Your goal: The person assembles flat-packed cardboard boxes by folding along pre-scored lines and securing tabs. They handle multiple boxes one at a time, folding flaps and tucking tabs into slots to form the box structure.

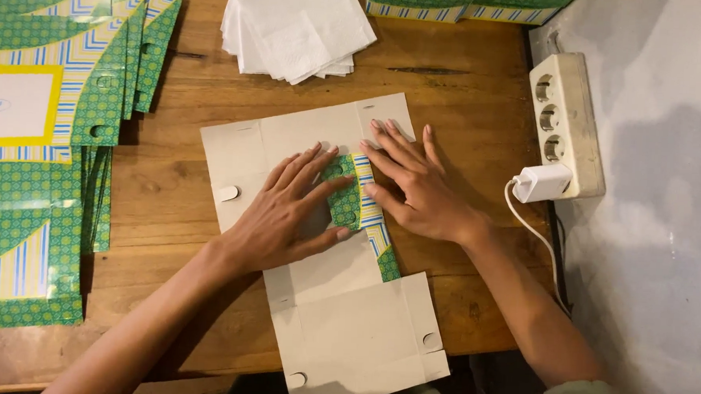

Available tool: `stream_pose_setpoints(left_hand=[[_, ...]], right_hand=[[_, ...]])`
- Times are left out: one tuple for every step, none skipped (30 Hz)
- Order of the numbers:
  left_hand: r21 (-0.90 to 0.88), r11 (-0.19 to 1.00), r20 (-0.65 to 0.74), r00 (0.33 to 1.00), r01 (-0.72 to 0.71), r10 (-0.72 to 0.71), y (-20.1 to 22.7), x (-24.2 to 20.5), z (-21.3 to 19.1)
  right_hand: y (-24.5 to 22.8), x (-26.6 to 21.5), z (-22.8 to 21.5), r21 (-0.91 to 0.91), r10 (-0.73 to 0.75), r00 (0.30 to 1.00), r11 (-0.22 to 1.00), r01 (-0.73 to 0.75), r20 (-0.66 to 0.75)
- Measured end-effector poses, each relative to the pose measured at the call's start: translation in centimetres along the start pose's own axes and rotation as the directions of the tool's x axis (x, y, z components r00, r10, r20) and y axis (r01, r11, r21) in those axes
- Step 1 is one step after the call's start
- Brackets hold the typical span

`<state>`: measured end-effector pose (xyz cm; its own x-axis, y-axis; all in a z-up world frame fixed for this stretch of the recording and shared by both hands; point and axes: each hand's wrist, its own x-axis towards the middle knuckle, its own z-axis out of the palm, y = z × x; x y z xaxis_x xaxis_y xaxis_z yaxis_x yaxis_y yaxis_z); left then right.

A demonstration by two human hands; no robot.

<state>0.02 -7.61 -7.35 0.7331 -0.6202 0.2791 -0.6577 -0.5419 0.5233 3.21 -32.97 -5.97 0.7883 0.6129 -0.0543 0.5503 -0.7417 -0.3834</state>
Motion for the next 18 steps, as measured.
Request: stream_pose_setpoints(left_hand=[[-0.002,1.0,-0.001,1.0,-0.002,0.002,-0.2,0.0,0.1],[0.007,1.0,-0.003,1.0,0.001,-0.001,-0.3,-0.1,0.2],[0.016,1.0,-0.003,1.0,0.005,-0.005,-0.5,-0.1,0.3],[0.015,1.0,-0.003,1.0,0.007,-0.006,-0.5,-0.1,0.3],[0.021,1.0,0.016,1.0,0.013,-0.013,-0.6,-0.1,0.3],[0.027,0.999,0.036,0.999,0.019,-0.02,-0.6,-0.1,0.4],[0.024,1.0,0.037,0.999,0.018,-0.019,-0.6,0.0,0.3],[0.025,0.999,0.045,0.999,0.023,-0.024,-0.6,0.0,0.3],[0.025,0.999,0.055,0.998,0.027,-0.028,-0.7,0.0,0.3],[0.022,0.999,0.057,0.998,0.025,-0.027,-0.7,0.0,0.3],[0.047,0.999,0.062,0.998,0.014,-0.017,-0.7,0.0,0.4],[0.073,0.997,0.066,0.998,0.003,-0.008,-0.7,0.0,0.4],[0.069,0.998,0.07,0.997,0.002,-0.007,-0.7,0.0,0.4],[0.068,0.998,0.076,0.997,-0.011,0.006,-0.8,0.0,0.4],[0.068,0.997,0.081,0.997,-0.024,0.019,-0.8,0.0,0.4],[0.065,0.998,0.084,0.996,-0.026,0.021,-0.9,0.0,0.5],[0.076,0.997,0.107,0.994,-0.021,0.013,-0.9,0.1,0.5],[0.087,0.996,0.131,0.991,-0.017,0.005,-0.9,0.0,0.5]], right_hand=[[-0.3,-0.2,-0.2,-0.002,0.001,1.0,1.0,-0.001,0.0],[-0.5,-0.4,-0.4,0.021,0.015,1.0,1.0,-0.016,0.008],[-0.8,-0.6,-0.6,0.047,0.028,0.999,0.998,-0.029,0.017],[-1.5,-0.5,-0.9,0.047,0.028,0.999,0.998,-0.029,0.019],[-2.3,-0.5,-1.3,0.078,0.046,0.997,0.996,-0.051,0.065],[-3.0,-0.5,-1.6,0.107,0.063,0.992,0.991,-0.075,0.111],[-3.0,-0.6,-1.6,0.106,0.066,0.991,0.991,-0.078,0.112],[-2.9,-0.7,-1.5,0.096,0.016,0.991,0.995,-0.029,0.13],[-3.0,-0.9,-1.5,0.089,-0.032,0.988,0.996,0.019,0.148],[-2.4,-1.0,-1.8,0.09,-0.028,0.988,0.996,0.015,0.149],[-1.9,-1.1,-2.1,0.144,-0.055,0.985,0.989,0.031,0.162],[-1.4,-1.3,-2.4,0.198,-0.082,0.981,0.979,0.046,0.173],[-1.0,-1.3,-2.5,0.201,-0.077,0.982,0.979,0.041,0.175],[-0.6,-1.2,-2.7,0.196,-0.053,0.983,0.98,0.018,0.178],[-0.2,-1.2,-2.9,0.19,-0.03,0.983,0.982,-0.005,0.18],[0.1,-1.1,-2.6,0.191,-0.026,0.983,0.981,-0.009,0.18],[0.4,-1.0,-2.3,0.166,-0.005,0.989,0.986,-0.02,0.149],[0.7,-0.8,-2.1,0.14,0.016,0.993,0.99,-0.032,0.117]])
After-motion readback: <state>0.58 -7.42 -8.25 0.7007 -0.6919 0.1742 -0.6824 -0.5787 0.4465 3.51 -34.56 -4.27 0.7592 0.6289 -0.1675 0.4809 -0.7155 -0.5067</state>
